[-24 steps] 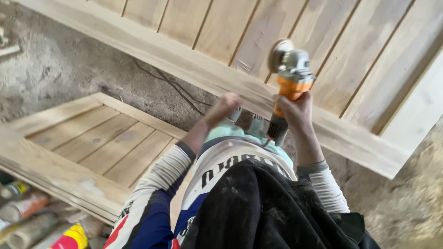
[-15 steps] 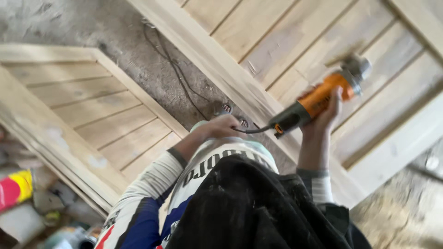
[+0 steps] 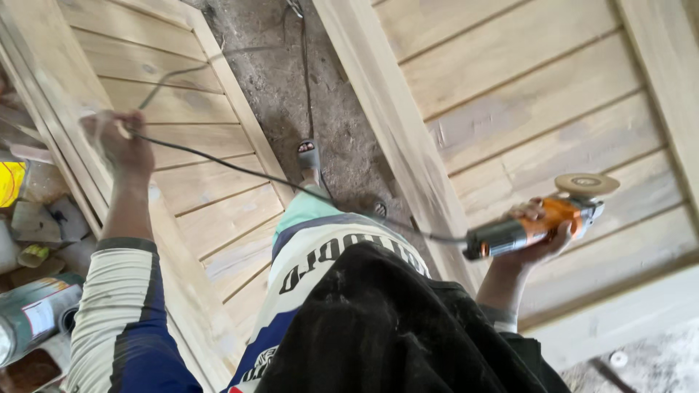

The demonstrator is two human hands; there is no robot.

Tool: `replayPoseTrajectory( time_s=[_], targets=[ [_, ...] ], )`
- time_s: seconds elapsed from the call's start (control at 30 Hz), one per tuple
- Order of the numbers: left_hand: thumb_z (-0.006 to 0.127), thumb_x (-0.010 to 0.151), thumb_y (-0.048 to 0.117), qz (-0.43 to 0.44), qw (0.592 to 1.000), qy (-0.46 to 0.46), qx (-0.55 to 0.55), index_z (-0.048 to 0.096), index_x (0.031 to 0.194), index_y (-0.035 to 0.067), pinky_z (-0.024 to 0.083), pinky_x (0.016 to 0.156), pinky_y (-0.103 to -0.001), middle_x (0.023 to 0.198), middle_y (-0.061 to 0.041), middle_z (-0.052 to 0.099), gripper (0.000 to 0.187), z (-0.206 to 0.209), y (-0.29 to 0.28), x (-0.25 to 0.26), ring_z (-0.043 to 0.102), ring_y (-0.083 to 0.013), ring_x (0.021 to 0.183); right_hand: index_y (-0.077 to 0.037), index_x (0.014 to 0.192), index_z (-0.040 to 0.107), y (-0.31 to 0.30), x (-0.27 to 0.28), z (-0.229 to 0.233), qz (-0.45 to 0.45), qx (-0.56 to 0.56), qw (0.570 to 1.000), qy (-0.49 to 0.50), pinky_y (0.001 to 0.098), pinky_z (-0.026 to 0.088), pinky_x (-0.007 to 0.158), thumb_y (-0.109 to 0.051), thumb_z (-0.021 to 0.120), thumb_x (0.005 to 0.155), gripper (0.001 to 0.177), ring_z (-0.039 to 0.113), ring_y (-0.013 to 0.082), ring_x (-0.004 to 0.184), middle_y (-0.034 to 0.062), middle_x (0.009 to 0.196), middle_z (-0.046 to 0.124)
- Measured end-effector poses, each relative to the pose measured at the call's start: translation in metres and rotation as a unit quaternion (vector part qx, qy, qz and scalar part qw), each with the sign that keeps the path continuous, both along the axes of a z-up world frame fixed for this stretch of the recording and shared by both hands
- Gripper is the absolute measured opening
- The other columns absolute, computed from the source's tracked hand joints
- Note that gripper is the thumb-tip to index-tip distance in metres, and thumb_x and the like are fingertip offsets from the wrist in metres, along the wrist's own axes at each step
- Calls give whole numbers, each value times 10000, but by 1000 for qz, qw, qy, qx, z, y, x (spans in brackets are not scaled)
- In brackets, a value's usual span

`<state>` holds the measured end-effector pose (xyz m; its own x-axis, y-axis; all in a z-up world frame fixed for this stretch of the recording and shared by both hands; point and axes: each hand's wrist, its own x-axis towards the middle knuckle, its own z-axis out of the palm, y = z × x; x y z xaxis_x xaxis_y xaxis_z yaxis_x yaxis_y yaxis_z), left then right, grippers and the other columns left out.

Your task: The person uses an angle grinder with a sanding disc to sand the surface and panel grooves of a wooden door.

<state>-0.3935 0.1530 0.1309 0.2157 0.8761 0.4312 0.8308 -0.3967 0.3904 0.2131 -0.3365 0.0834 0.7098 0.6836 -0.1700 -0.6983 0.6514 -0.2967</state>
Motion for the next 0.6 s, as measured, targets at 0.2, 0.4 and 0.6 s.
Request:
replayPoseTrajectory(
  time_s=[0.2,0.4,0.6],
  targets=[
    [434,880,825,87,817,-456,-341,539,1257,180,590,744,-338,1105,-74,655,755,-10,88,10,653,-238,1005,-11,1301,505,57,-32,-3,44,20,999,2,345,577,931,-417,670,1018,522,661,200,958,123,1075,650],
    [491,984,775,-10,851,-465,-242,538,1215,154,582,897,-405,1329,-95,621,664,-11,201,41,597,-244,1233,-79,1280,576,194,-46,29,5,-133,990,-40,423,563,1029,-407,697,936,490,665,226,1016,81,1042,660],
    [497,1060,686,-88,905,-387,-151,521,1144,139,580,1033,-482,1399,-139,628,554,17,306,77,573,-313,1402,-97,1132,614,299,-71,38,-33,-260,964,-48,422,564,975,-445,704,939,407,664,223,983,56,1009,669]
  ],
)
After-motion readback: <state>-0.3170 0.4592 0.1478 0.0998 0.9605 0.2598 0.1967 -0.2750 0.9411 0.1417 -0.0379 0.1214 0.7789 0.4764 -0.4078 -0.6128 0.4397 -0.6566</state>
